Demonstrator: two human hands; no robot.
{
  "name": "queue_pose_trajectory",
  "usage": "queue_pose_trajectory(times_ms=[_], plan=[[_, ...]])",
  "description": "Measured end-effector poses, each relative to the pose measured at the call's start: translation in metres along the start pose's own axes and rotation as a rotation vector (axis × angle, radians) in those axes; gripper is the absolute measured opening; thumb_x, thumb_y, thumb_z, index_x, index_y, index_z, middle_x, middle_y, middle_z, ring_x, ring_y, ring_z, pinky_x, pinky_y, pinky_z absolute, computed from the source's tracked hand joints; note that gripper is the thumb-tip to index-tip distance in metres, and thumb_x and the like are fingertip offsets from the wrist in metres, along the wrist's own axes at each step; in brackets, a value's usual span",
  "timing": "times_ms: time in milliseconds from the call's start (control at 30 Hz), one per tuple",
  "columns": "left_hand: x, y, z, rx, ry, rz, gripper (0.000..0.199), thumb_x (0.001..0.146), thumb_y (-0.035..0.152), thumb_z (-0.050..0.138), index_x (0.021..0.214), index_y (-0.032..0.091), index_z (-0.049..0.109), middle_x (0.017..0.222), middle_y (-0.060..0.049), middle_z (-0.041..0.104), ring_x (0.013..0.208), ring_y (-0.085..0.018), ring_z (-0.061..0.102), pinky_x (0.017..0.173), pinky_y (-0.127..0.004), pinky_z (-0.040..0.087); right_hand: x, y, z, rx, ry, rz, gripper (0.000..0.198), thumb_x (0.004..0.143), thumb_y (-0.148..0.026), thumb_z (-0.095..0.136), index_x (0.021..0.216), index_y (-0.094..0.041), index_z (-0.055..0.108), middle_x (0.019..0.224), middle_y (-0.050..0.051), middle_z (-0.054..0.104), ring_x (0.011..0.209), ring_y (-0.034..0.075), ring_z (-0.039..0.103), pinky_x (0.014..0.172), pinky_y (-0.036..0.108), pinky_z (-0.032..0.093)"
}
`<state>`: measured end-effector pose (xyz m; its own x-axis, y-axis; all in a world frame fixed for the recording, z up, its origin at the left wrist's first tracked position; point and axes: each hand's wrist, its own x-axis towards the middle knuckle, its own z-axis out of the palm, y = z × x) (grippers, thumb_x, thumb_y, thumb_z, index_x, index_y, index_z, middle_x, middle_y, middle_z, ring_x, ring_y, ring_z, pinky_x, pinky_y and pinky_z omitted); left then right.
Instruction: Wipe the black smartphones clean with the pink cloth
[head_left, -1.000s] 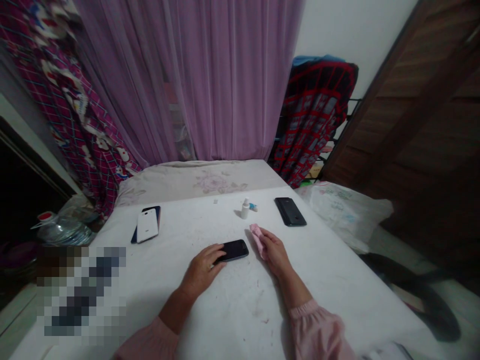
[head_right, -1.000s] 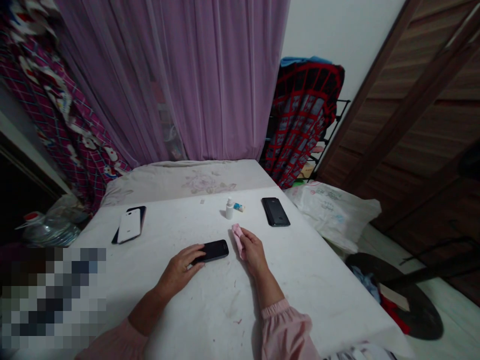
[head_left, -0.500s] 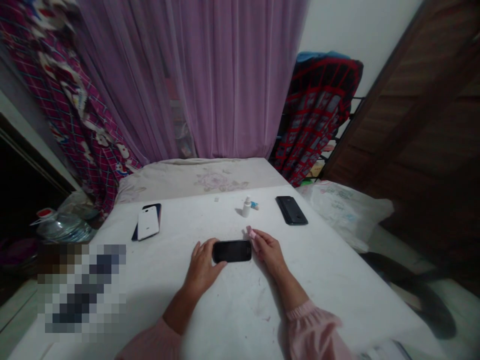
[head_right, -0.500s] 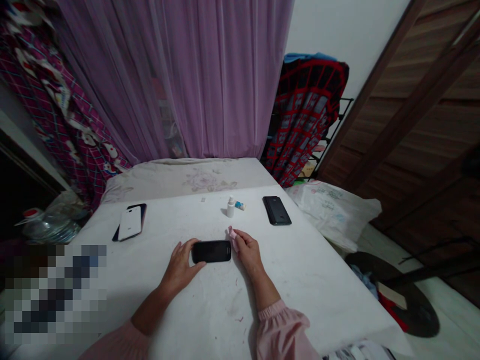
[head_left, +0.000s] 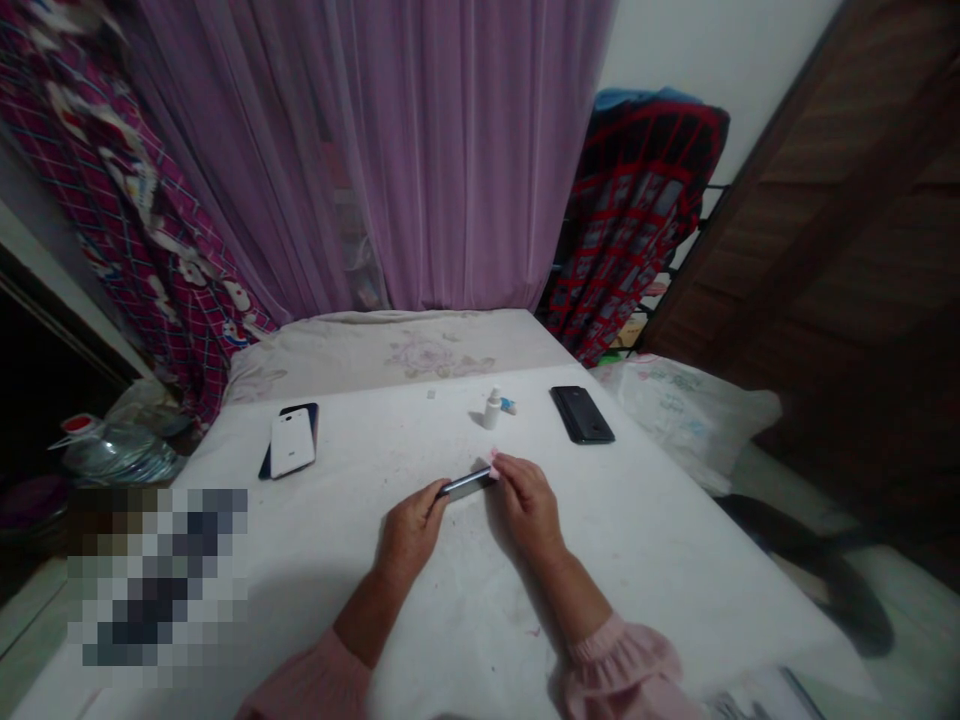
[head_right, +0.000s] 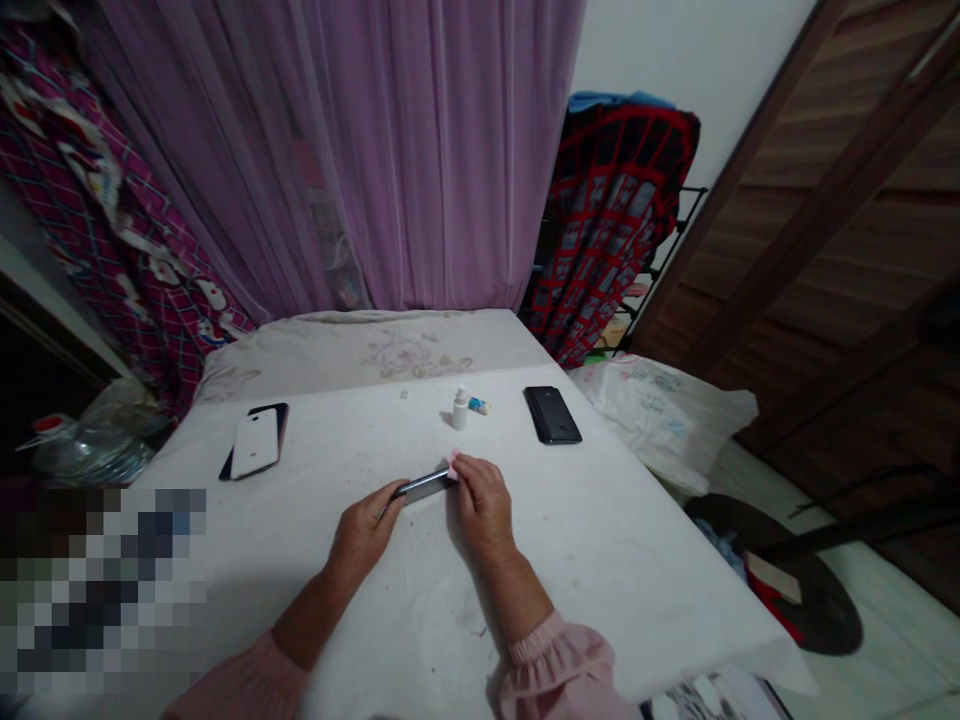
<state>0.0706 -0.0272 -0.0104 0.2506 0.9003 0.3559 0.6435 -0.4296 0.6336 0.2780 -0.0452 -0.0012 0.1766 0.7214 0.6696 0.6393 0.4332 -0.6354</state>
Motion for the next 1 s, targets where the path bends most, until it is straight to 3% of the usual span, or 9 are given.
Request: queue_pose_trajectory(times_ms=[200,500,767,1000], plan=[[-0.002,-0.004,0.002,0.054,-0.01,0.075,0.026,0.092,0.025,0.054,0.114,0.026,0.067,0.101,-0.004,0.076,0.086,-0.019,0.073,0.08,-0.028,0.057,-0.005,-0.001,0.009,-0.153,-0.069,-0.182,0.039,0.086,-0.008,0.045,0.115,-0.022,0.067,0.11,0.008,0.07,0.102,0.022,0.059,0.089,0.043,0.05],[-0.003,-0.009,0.005,0.084,0.014,0.125,0.026,0.093,0.026,0.052,0.115,0.026,0.067,0.102,-0.004,0.076,0.087,-0.019,0.073,0.083,-0.028,0.057,-0.011,-0.017,0.024,-0.232,-0.146,-0.317,0.038,0.088,-0.011,0.055,0.123,-0.024,0.063,0.112,0.007,0.07,0.103,0.023,0.058,0.085,0.038,0.049],[-0.002,-0.01,0.004,0.094,-0.013,0.11,0.03,0.091,0.02,0.049,0.114,0.023,0.068,0.097,-0.005,0.076,0.084,-0.019,0.072,0.078,-0.027,0.057,-0.015,-0.038,0.043,-0.164,-0.158,-0.375,0.037,0.092,-0.013,0.05,0.127,-0.022,0.06,0.113,0.008,0.07,0.102,0.022,0.058,0.085,0.039,0.051],[0.0,-0.007,0.004,0.023,-0.015,0.091,0.026,0.091,0.024,0.054,0.114,0.026,0.068,0.101,-0.003,0.076,0.088,-0.018,0.072,0.08,-0.025,0.056,-0.013,-0.023,0.034,-0.196,-0.14,-0.365,0.037,0.093,-0.014,0.05,0.127,-0.024,0.06,0.115,0.008,0.07,0.104,0.022,0.059,0.087,0.04,0.052]])
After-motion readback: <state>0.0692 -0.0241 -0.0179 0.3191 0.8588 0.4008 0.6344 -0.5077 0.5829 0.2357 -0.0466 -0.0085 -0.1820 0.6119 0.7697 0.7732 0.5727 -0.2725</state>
